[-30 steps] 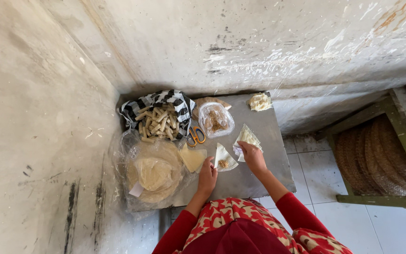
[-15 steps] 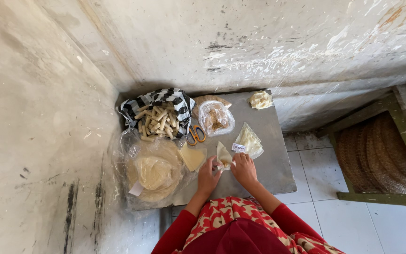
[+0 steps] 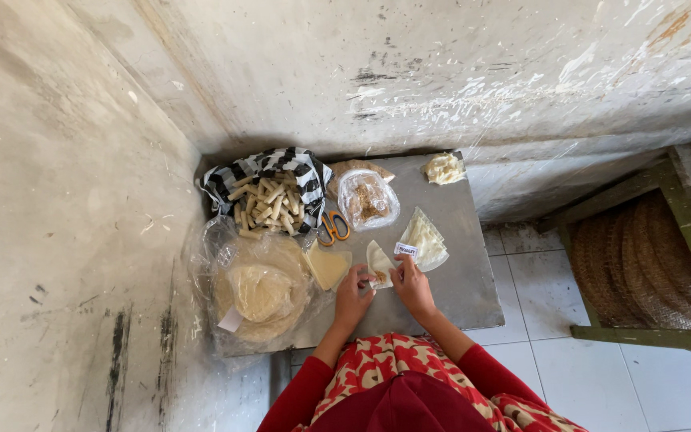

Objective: The person prepares food by taking thin pastry sheets from a plastic bag, separating them, and stacking them into triangles on a metal table next to a bag of pre-rolled items.

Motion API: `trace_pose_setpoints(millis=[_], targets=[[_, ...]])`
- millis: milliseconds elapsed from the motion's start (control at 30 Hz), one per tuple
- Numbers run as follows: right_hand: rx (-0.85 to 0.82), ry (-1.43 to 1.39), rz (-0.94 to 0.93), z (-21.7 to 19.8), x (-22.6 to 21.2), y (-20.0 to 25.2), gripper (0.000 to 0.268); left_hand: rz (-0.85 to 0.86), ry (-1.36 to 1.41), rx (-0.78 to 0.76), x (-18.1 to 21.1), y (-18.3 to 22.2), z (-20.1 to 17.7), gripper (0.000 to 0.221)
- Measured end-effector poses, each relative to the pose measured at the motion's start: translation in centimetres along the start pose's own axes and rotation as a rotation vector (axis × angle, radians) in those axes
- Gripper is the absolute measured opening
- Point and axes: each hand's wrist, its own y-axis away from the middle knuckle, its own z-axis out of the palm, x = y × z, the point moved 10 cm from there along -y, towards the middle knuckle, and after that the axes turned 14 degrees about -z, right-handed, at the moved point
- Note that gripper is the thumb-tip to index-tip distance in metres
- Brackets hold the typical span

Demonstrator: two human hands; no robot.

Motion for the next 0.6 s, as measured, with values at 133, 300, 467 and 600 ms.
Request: trace_pose_setpoints(millis=[133, 300, 467, 600], targets=[[-0.033, 0.044, -0.042, 0.4, 0.4, -0.5, 0.037, -0.022, 0.028, -0.008, 0.1, -0.1, -0.1, 0.062], [-0.048, -0.068, -0.254, 0.9, -2.4, -0.2, 0.036, -0.045, 0.028, -0.029, 0.3, -0.2, -0.3, 0.062], [-0.146, 0.072, -0.236, 1.4, -2.2, 0.5, 0.019, -0.01, 0.053, -0.012, 0.7, -0.1, -0.3, 0.047], [-0.222, 0.053, -0.335, 1.3, -3.4, 1.1, 0.02, 0.058, -0.039, 0.073, 1.4, -0.1, -0.6, 0.038]])
